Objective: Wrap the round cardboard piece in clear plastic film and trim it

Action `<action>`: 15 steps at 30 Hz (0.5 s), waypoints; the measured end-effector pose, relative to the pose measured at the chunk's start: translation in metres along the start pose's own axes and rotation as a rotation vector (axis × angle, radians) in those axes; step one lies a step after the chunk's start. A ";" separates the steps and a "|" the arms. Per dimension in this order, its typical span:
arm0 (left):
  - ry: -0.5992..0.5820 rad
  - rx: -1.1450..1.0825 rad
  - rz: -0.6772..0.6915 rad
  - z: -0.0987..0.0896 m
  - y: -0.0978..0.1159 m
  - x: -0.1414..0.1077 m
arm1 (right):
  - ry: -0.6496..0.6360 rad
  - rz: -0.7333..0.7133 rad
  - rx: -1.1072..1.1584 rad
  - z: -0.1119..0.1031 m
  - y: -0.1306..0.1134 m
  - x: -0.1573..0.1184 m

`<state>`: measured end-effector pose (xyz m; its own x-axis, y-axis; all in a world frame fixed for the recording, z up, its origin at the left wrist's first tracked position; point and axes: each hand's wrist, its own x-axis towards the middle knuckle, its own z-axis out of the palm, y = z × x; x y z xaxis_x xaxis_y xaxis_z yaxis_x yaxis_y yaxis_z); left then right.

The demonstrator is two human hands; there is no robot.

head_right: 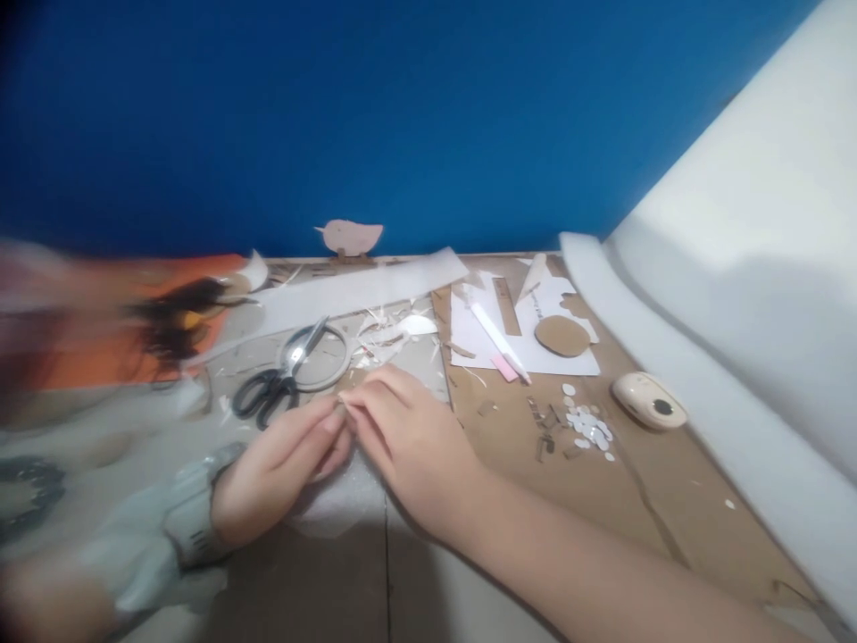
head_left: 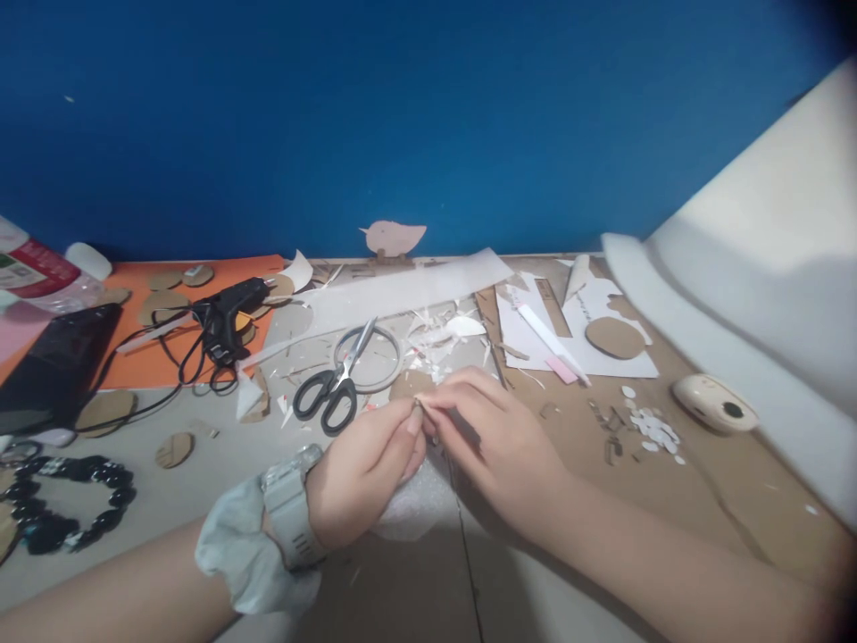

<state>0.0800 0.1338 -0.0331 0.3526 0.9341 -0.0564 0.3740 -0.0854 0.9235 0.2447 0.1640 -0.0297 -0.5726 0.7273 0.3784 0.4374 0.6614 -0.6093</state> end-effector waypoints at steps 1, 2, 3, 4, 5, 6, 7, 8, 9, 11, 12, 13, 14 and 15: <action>0.001 0.004 0.000 0.000 0.000 0.000 | -0.003 -0.001 0.002 0.000 0.000 0.000; 0.000 0.005 0.002 0.000 0.000 -0.001 | -0.005 -0.003 0.005 0.000 0.000 0.000; -0.003 0.006 0.009 0.000 0.000 -0.001 | -0.006 -0.004 0.008 0.000 0.000 -0.001; -0.004 0.006 0.016 -0.001 0.000 -0.001 | -0.006 -0.003 0.011 0.000 0.000 -0.001; -0.005 0.007 0.024 -0.001 0.000 -0.001 | -0.006 0.001 0.017 0.000 0.000 -0.001; -0.003 0.006 0.028 -0.001 0.000 -0.001 | -0.006 0.006 0.026 0.000 0.000 -0.001; -0.002 0.006 0.030 -0.001 0.000 0.000 | -0.006 0.014 0.036 0.000 0.000 -0.001; -0.002 0.006 0.029 -0.001 0.000 0.000 | -0.006 0.025 0.045 0.000 -0.001 0.000; -0.001 0.006 0.025 -0.001 0.000 0.001 | -0.006 0.034 0.053 0.000 -0.001 0.000; 0.001 0.009 0.011 -0.001 0.000 0.001 | -0.007 0.045 0.068 0.000 -0.001 0.000; 0.005 0.011 0.003 -0.001 0.000 0.001 | -0.008 0.048 0.072 0.000 -0.001 0.000; 0.009 0.014 -0.002 -0.001 0.000 0.001 | -0.008 0.050 0.074 0.000 -0.001 0.000; 0.010 0.016 -0.004 -0.001 0.000 0.000 | -0.007 0.052 0.077 0.000 -0.001 0.000; 0.009 0.019 -0.002 -0.001 0.000 0.000 | -0.007 0.055 0.080 0.000 -0.001 0.000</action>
<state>0.0794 0.1340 -0.0325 0.3448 0.9371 -0.0545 0.3908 -0.0905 0.9160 0.2439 0.1635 -0.0290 -0.5538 0.7610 0.3380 0.4121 0.6032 -0.6829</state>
